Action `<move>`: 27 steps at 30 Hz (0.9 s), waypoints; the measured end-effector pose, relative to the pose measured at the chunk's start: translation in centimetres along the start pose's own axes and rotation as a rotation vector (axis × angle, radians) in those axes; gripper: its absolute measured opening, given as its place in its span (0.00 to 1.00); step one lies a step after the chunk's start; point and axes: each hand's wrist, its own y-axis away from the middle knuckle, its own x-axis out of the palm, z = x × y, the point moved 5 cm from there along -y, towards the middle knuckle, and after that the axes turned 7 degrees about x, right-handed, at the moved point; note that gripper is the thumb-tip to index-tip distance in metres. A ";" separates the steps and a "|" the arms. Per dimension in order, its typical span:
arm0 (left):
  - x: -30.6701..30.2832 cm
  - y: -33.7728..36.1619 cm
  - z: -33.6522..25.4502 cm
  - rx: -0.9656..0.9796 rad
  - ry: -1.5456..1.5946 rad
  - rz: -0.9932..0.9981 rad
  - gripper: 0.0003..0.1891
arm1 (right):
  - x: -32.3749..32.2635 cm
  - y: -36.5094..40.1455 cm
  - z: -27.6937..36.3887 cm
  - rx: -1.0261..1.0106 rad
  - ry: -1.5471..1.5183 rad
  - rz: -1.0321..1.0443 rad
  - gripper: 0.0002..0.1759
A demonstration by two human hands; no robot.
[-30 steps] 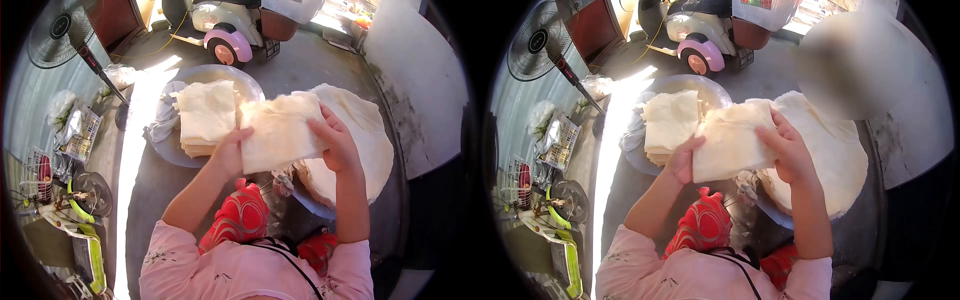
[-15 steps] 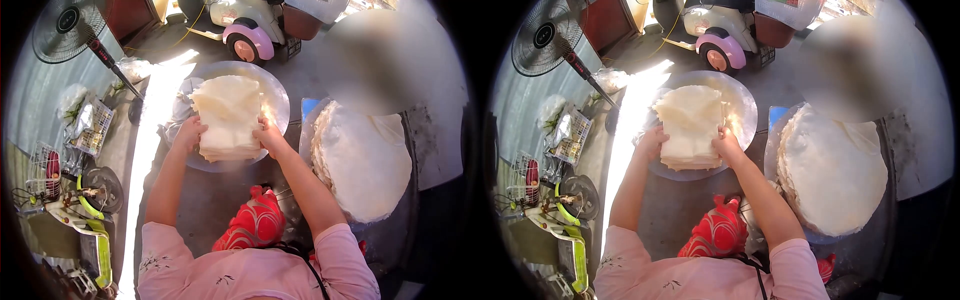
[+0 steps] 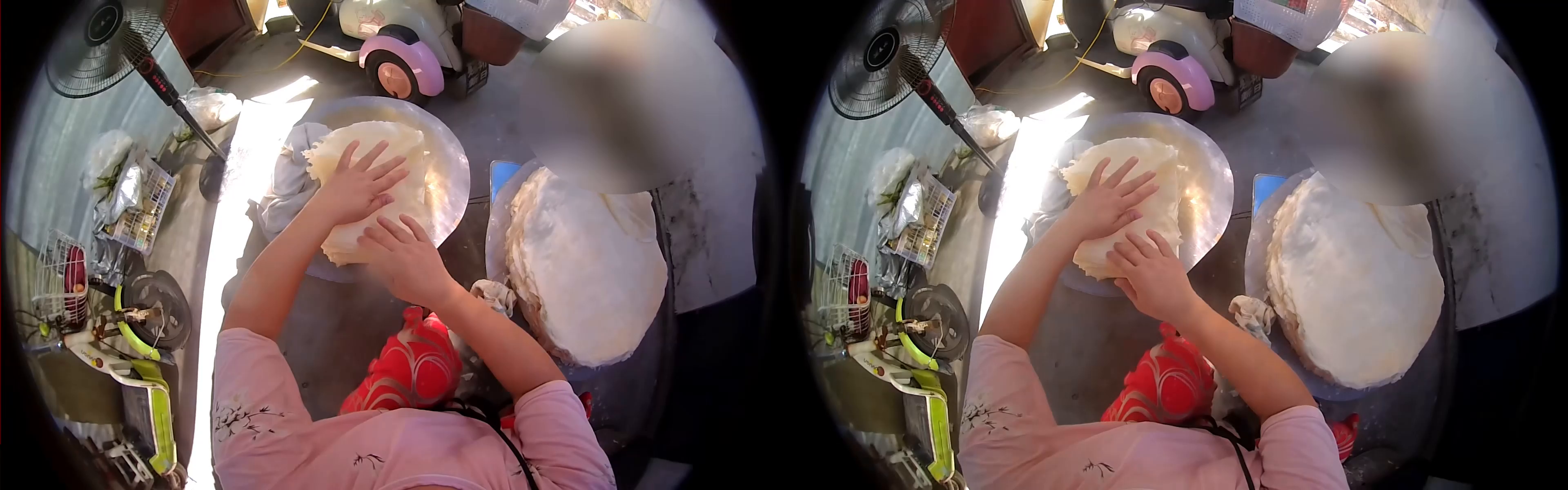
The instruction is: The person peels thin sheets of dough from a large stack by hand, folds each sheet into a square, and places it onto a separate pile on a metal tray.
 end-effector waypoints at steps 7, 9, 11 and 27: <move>5.2 -1.8 5.1 -0.073 -0.096 0.103 0.27 | 1.7 0.2 -0.3 0.072 -0.066 0.070 0.22; 6.8 -1.7 5.6 -0.178 0.006 0.247 0.26 | 2.1 0.0 -0.5 0.089 -0.066 0.095 0.22; 7.8 -1.3 5.8 -0.182 0.027 0.239 0.26 | 2.6 -0.3 -0.6 0.090 -0.092 0.104 0.22; 6.3 -1.9 5.8 -0.127 0.041 0.336 0.29 | -3.3 3.4 -1.1 0.055 -0.115 0.000 0.21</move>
